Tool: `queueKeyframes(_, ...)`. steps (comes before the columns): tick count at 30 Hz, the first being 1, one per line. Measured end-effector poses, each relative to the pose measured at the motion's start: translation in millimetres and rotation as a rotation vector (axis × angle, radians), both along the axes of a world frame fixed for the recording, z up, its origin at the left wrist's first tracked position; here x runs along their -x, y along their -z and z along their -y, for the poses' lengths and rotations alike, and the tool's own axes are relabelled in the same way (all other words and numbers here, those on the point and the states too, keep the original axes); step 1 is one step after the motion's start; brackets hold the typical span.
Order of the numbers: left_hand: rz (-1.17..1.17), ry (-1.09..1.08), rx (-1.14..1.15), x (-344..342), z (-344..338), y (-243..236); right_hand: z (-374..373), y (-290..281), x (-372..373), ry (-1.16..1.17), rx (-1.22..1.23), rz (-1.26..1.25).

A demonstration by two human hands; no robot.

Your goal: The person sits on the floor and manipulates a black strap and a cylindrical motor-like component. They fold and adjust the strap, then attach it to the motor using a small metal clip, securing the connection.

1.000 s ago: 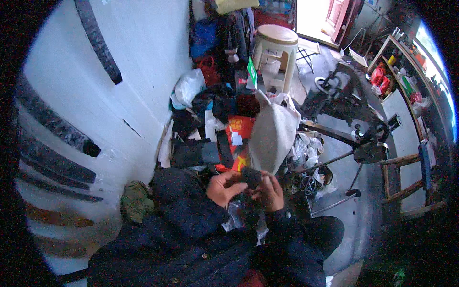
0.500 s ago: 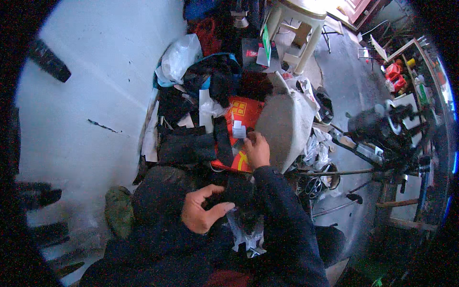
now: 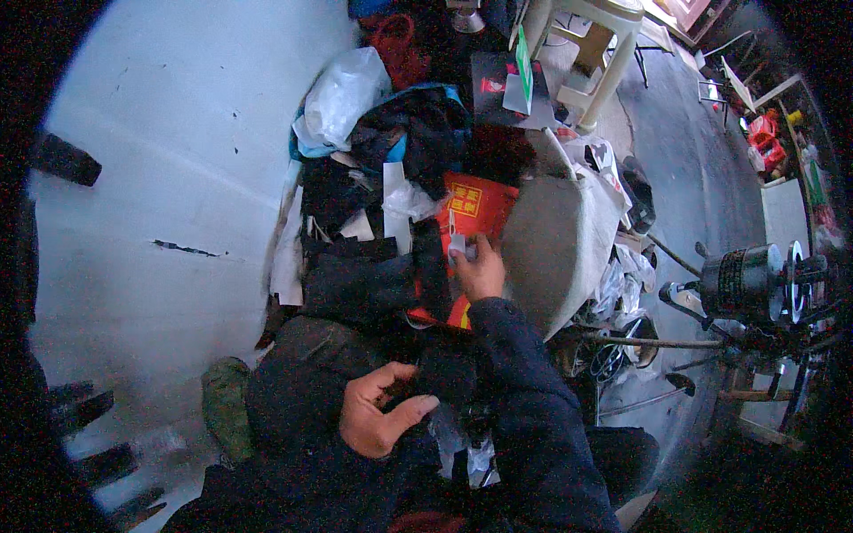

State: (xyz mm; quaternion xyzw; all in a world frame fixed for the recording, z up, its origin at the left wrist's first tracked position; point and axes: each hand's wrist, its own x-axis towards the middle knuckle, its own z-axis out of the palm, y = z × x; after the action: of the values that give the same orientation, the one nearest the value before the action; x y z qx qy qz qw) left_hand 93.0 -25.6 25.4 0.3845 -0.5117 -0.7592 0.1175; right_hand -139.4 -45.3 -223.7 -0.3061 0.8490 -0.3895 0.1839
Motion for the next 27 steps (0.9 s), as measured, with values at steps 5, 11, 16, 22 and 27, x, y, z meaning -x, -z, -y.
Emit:
queueKeyframes(5, -0.046, -0.129, -0.044, 1.7, -7.2, 0.7, -12.2, 3.3, -2.1, -0.01, 0.179, 0.103)
queueKeyframes(11, -0.128, -0.199, 0.017, 1.4, -7.7, 6.3, -45.9, -65.8, 12.3, -0.027, 0.538, 0.547)
queueKeyframes(16, -0.211, -0.212, 0.125, 2.4, -13.9, 12.1, -110.3, -178.0, 39.2, -0.184, 0.48, 0.582)
queueKeyframes(22, -0.146, -0.145, 0.204, 5.7, -36.5, 9.1, -205.8, -265.8, -18.3, -0.259, 0.369, 0.624)
queueKeyframes(27, -0.132, -0.044, 0.388, 15.4, -67.7, -6.2, -231.5, -265.0, -76.8, -0.094, 0.515, 0.712)
